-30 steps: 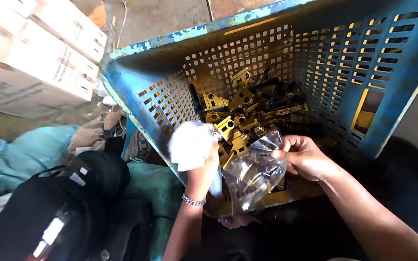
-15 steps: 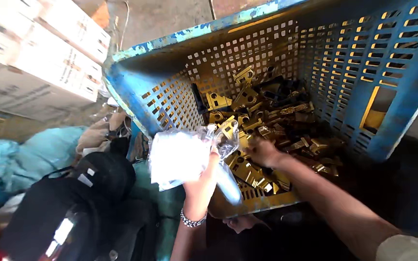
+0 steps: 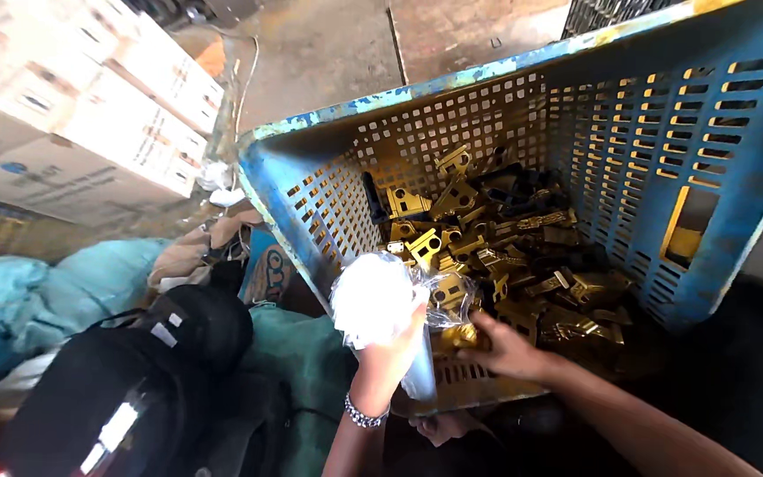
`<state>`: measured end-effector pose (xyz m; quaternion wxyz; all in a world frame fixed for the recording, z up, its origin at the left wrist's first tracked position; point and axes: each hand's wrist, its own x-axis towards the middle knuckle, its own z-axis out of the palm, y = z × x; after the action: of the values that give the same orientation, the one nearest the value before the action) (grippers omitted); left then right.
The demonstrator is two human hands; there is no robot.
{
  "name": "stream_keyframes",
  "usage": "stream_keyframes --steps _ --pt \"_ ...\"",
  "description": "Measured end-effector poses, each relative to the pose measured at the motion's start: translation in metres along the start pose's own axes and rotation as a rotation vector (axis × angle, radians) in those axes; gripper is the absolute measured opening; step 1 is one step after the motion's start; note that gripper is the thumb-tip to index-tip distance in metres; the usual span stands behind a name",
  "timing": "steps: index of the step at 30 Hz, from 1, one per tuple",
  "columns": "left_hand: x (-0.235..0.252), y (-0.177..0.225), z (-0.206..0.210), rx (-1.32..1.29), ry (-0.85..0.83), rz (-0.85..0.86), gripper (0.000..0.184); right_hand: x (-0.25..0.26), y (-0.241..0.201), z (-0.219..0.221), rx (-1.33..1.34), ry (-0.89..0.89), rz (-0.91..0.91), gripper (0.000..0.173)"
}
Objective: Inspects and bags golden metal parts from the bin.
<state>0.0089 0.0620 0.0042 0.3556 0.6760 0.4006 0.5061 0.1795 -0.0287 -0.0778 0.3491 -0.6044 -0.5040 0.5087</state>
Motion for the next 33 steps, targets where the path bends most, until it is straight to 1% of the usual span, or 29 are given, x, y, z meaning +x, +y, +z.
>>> stream_keyframes --steps 3,4,5,7,8,9,10,11,12,13,14,15,16,18,19,20,21,22,23,24,25,26,27,28,29,30,31,32,33 --pt "-0.003 -0.009 -0.001 0.109 -0.054 0.04 0.041 -0.029 -0.01 -0.05 0.202 0.315 -0.065 0.061" --pt "-0.004 -0.011 0.001 0.127 -0.07 0.05 0.041 -0.037 -0.02 -0.063 0.24 0.363 -0.098 0.064" --pt "-0.006 -0.012 0.005 0.127 -0.08 0.057 0.042 -0.044 -0.03 -0.073 0.291 0.344 -0.138 0.067" --pt "-0.01 -0.009 0.015 0.054 -0.119 0.046 0.042 -0.047 -0.049 -0.082 0.407 0.136 -0.205 0.066" --pt "-0.011 -0.004 0.019 -0.015 -0.145 0.002 0.04 -0.042 -0.058 -0.08 0.441 0.045 -0.186 0.066" --pt "-0.012 0.004 0.022 -0.106 -0.166 -0.096 0.04 -0.035 -0.067 -0.075 0.445 0.013 -0.156 0.063" --pt "-0.01 0.013 0.023 -0.201 -0.157 -0.231 0.042 -0.028 -0.072 -0.068 0.393 0.063 -0.16 0.059" --pt "-0.006 0.022 0.022 -0.285 -0.121 -0.366 0.045 -0.022 -0.072 -0.06 0.227 0.163 -0.213 0.054" --pt "-0.002 0.028 0.021 -0.337 -0.094 -0.445 0.048 -0.016 -0.069 -0.05 -0.022 0.266 -0.289 0.049" --pt "0.0 0.03 0.02 -0.355 -0.096 -0.457 0.048 -0.011 -0.067 -0.04 -0.26 0.299 -0.34 0.042" --pt "-0.002 0.028 0.018 -0.336 -0.136 -0.406 0.047 -0.008 -0.066 -0.031 -0.416 0.241 -0.325 0.041" --pt "-0.006 0.021 0.018 -0.262 -0.197 -0.305 0.046 -0.006 -0.067 -0.024 -0.476 0.137 -0.244 0.048" --pt "-0.01 0.013 0.017 -0.153 -0.254 -0.165 0.045 -0.001 -0.065 -0.019 -0.455 0.092 -0.174 0.056" --pt "-0.015 -0.001 0.021 0.046 -0.314 0.074 0.037 0.012 -0.064 -0.021 -0.276 0.084 -0.053 0.073" --pt "-0.016 -0.006 0.023 0.151 -0.312 0.158 0.034 0.016 -0.068 -0.026 -0.171 0.031 0.021 0.081" --pt "-0.017 -0.01 0.022 0.251 -0.311 0.19 0.035 0.018 -0.071 -0.03 -0.058 -0.026 0.064 0.086" --pt "-0.017 -0.015 0.019 0.308 -0.298 0.152 0.039 0.017 -0.07 -0.033 0.076 -0.057 0.065 0.087" --pt "-0.014 -0.017 0.017 0.295 -0.223 0.093 0.043 0.014 -0.068 -0.036 0.217 -0.081 0.05 0.084" --pt "-0.011 -0.016 0.016 0.212 -0.127 0.024 0.047 0.01 -0.068 -0.039 0.328 -0.063 0.037 0.076" --pt "-0.009 -0.011 0.017 0.119 -0.072 -0.042 0.05 0.008 -0.068 -0.04 0.393 0.007 0.024 0.066" --pt "-0.01 -0.005 0.019 0.063 -0.088 -0.066 0.049 0.008 -0.066 -0.039 0.401 0.098 0.01 0.062" --pt "-0.016 0.001 0.021 0.052 -0.176 -0.033 0.045 0.009 -0.064 -0.036 0.364 0.178 -0.012 0.062" --pt "-0.022 0.008 0.025 0.07 -0.29 0.03 0.041 0.01 -0.06 -0.032 0.3 0.234 -0.05 0.066" --pt "-0.026 0.01 0.029 0.085 -0.369 0.124 0.034 0.009 -0.059 -0.032 0.256 0.249 -0.092 0.07" --pt "-0.026 0.009 0.03 0.067 -0.405 0.186 0.032 0.005 -0.062 -0.035 0.239 0.241 -0.107 0.065" --pt "-0.022 0.006 0.029 0.033 -0.386 0.21 0.032 -0.002 -0.065 -0.043 0.249 0.237 -0.114 0.051" --pt "-0.018 0.002 0.025 -0.021 -0.339 0.194 0.031 -0.013 -0.063 -0.058 0.313 0.243 -0.145 0.036" --pt "-0.014 -0.001 0.021 -0.056 -0.287 0.168 0.031 -0.026 -0.056 -0.078 0.444 0.241 -0.232 0.025" --pt "-0.009 -0.003 0.017 -0.061 -0.248 0.146 0.033 -0.037 -0.045 -0.098 0.63 0.223 -0.383 0.022"
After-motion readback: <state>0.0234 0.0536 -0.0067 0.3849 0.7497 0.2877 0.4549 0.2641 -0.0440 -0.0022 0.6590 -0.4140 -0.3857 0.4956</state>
